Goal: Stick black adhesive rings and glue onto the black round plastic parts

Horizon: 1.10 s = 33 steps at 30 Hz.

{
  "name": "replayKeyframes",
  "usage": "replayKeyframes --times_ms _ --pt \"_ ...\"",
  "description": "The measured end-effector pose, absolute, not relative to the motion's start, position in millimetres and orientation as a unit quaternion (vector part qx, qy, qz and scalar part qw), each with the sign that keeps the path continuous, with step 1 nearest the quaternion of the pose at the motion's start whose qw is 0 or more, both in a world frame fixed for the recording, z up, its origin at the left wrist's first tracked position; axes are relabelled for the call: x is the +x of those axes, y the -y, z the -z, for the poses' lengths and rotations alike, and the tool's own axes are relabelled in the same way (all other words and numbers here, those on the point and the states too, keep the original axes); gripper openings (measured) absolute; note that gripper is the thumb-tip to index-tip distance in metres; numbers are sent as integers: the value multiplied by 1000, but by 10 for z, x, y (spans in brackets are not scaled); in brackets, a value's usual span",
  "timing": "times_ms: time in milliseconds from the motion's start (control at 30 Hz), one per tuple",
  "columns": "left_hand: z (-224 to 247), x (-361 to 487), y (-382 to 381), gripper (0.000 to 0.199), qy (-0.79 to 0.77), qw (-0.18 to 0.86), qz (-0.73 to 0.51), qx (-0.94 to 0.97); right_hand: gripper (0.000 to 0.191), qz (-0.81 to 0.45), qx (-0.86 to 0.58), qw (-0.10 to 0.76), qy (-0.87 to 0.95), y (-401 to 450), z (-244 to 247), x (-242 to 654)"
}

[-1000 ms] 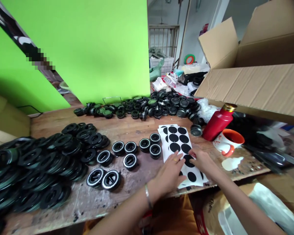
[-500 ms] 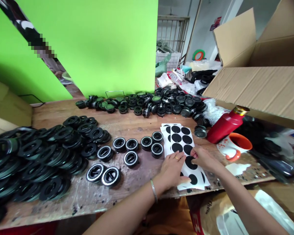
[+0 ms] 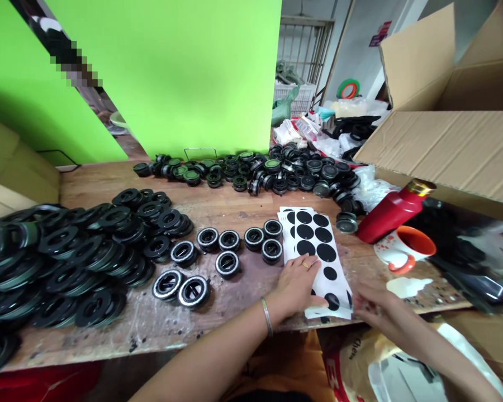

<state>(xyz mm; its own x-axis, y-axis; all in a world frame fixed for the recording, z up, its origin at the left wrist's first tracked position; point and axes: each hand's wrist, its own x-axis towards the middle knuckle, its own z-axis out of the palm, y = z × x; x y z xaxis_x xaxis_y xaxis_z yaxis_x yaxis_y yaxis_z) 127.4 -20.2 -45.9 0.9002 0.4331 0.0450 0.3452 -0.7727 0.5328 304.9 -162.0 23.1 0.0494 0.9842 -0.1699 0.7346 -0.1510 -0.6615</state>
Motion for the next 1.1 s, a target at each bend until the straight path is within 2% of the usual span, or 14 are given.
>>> replayKeyframes --times_ms 133,233,300,400,467,533,667,767,900,1100 --pt "353 1226 194 93 -190 304 -70 931 20 -357 -721 294 517 1859 -338 3121" --pt "93 1030 249 90 -167 398 -89 898 21 -395 -702 351 477 1783 -324 3018" --pt "-107 824 324 70 -163 463 -117 863 18 -443 -668 343 490 1655 -325 2845" --pt "-294 482 457 26 -207 540 -118 807 13 -500 -607 307 537 1428 -355 2479" --pt "-309 259 521 13 -259 596 -120 751 11 -515 -575 300 560 1288 -358 2220" --pt "-270 41 550 14 -321 643 -157 678 11 -508 -572 328 553 1169 -318 1981" --pt "-210 -361 538 25 -413 692 -293 514 33 -504 -587 432 464 1017 -137 1581" --pt "-219 -563 539 28 -438 711 -353 421 32 -561 -578 454 382 979 -4 1324" --pt "-204 -651 582 27 -441 725 -382 366 34 -624 -556 474 277 983 91 1049" --pt "-123 -697 657 21 -422 722 -371 403 31 -613 -544 525 229 985 69 868"
